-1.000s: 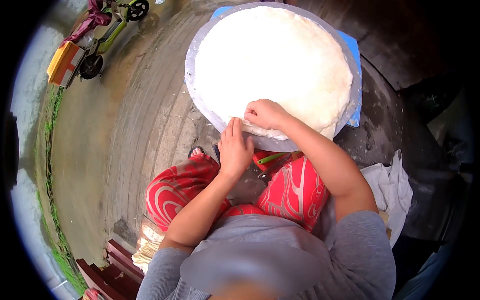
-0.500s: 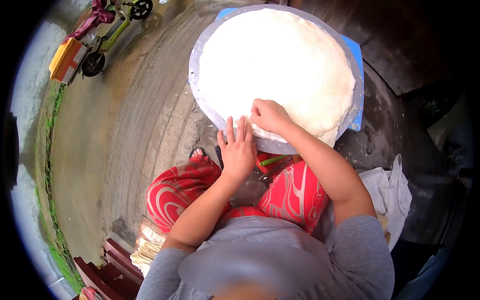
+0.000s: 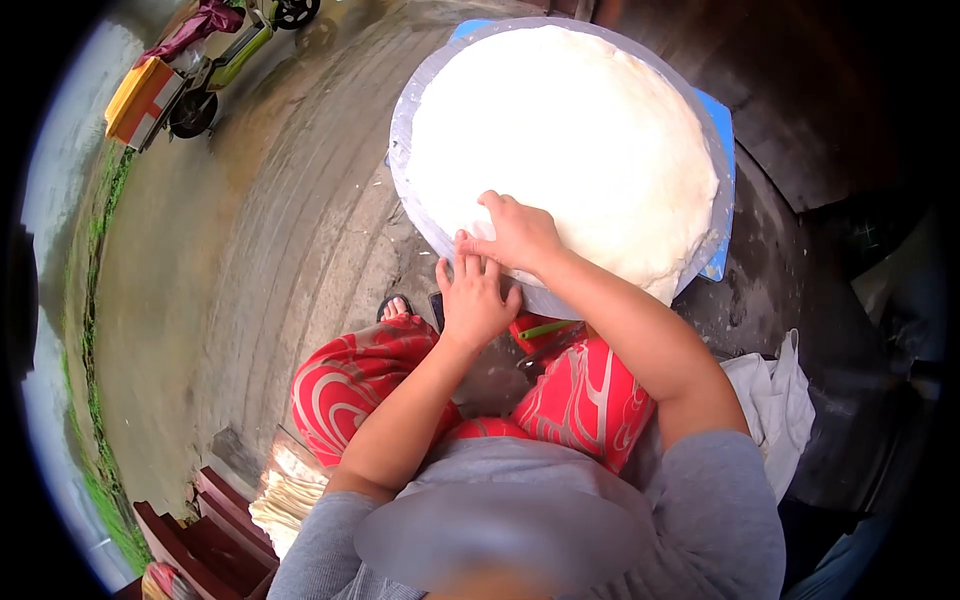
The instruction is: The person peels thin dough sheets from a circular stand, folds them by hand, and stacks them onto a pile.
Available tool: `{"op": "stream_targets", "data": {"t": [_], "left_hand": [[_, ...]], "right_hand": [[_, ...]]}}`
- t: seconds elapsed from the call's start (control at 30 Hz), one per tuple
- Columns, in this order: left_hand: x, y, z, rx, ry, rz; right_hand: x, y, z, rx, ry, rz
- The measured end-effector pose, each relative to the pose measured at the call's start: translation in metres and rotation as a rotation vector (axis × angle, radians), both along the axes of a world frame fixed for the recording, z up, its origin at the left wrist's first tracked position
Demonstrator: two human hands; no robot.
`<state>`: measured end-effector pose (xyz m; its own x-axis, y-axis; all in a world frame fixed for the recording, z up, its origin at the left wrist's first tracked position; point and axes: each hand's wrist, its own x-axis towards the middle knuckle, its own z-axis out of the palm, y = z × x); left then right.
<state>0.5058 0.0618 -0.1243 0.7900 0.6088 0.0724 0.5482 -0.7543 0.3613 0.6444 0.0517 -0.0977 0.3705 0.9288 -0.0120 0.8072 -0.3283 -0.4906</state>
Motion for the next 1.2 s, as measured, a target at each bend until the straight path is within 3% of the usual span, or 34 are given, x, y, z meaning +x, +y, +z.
{"op": "stream_targets", "data": {"t": [0.03, 0.17, 0.23, 0.27, 0.33, 0.37, 0.5, 0.57, 0.63, 0.7, 0.73, 0.8, 0.87, 0.93, 1.03, 1.07, 1.1, 1.17, 1.2], "left_hand": [[0.0, 0.0, 0.001, -0.005, 0.024, -0.015], [0.001, 0.001, 0.002, 0.028, 0.074, -0.047], [0.0, 0.002, -0.003, 0.03, -0.025, -0.034], [0.0, 0.003, -0.004, 0.032, -0.025, -0.033], [-0.001, 0.004, -0.002, 0.012, 0.012, -0.052], [-0.001, 0.004, -0.002, 0.001, 0.012, -0.053], [-0.001, 0.007, 0.0, -0.052, -0.001, -0.048], [0.002, 0.007, 0.002, -0.087, -0.014, -0.036], [0.003, 0.007, 0.002, -0.068, -0.028, -0.019], [0.005, 0.006, 0.0, -0.047, -0.042, -0.005], [0.006, 0.004, -0.002, -0.058, -0.029, -0.007], [0.01, 0.005, -0.001, -0.063, -0.021, 0.003], [0.011, 0.005, 0.002, -0.067, 0.046, -0.005], [0.012, 0.003, -0.001, -0.073, 0.03, 0.004], [0.01, 0.0, -0.01, -0.06, -0.082, 0.037], [0.011, -0.002, -0.019, 0.008, -0.121, 0.063], [0.01, -0.002, -0.017, -0.029, -0.102, 0.061], [0.013, -0.004, -0.024, -0.058, -0.094, 0.057], [0.012, -0.003, -0.025, -0.088, -0.097, 0.033]], "right_hand": [[0.0, 0.002, -0.003, 0.094, -0.081, 0.047], [0.007, 0.024, -0.007, 0.048, -0.036, 0.091], [0.021, 0.032, 0.0, 0.028, -0.055, -0.047], [0.035, 0.031, -0.001, 0.148, -0.041, -0.121], [0.076, 0.025, -0.005, 0.219, 0.093, -0.29], [0.09, 0.02, 0.0, 0.195, 0.373, -0.451], [0.135, 0.015, -0.028, 0.202, 0.45, -0.626], [0.123, 0.029, -0.032, 0.18, 0.152, -0.324], [0.094, 0.056, -0.019, 0.168, 0.07, -0.131], [0.064, 0.088, -0.017, 0.252, -0.179, -0.171], [0.055, 0.097, -0.013, 0.254, -0.178, -0.17], [0.048, 0.118, -0.002, 0.04, -0.292, -0.102], [0.062, 0.132, -0.007, 0.064, -0.204, -0.016], [0.065, 0.133, 0.005, -0.092, -0.155, -0.046], [0.121, 0.109, -0.011, 0.177, -0.081, -0.161], [0.16, 0.098, -0.024, 0.232, 0.101, -0.12], [0.201, 0.086, -0.04, 0.239, 0.324, -0.195], [0.28, 0.054, -0.056, 0.161, 0.329, -0.35], [0.298, 0.034, -0.059, 0.2, 0.516, -0.501]]}}
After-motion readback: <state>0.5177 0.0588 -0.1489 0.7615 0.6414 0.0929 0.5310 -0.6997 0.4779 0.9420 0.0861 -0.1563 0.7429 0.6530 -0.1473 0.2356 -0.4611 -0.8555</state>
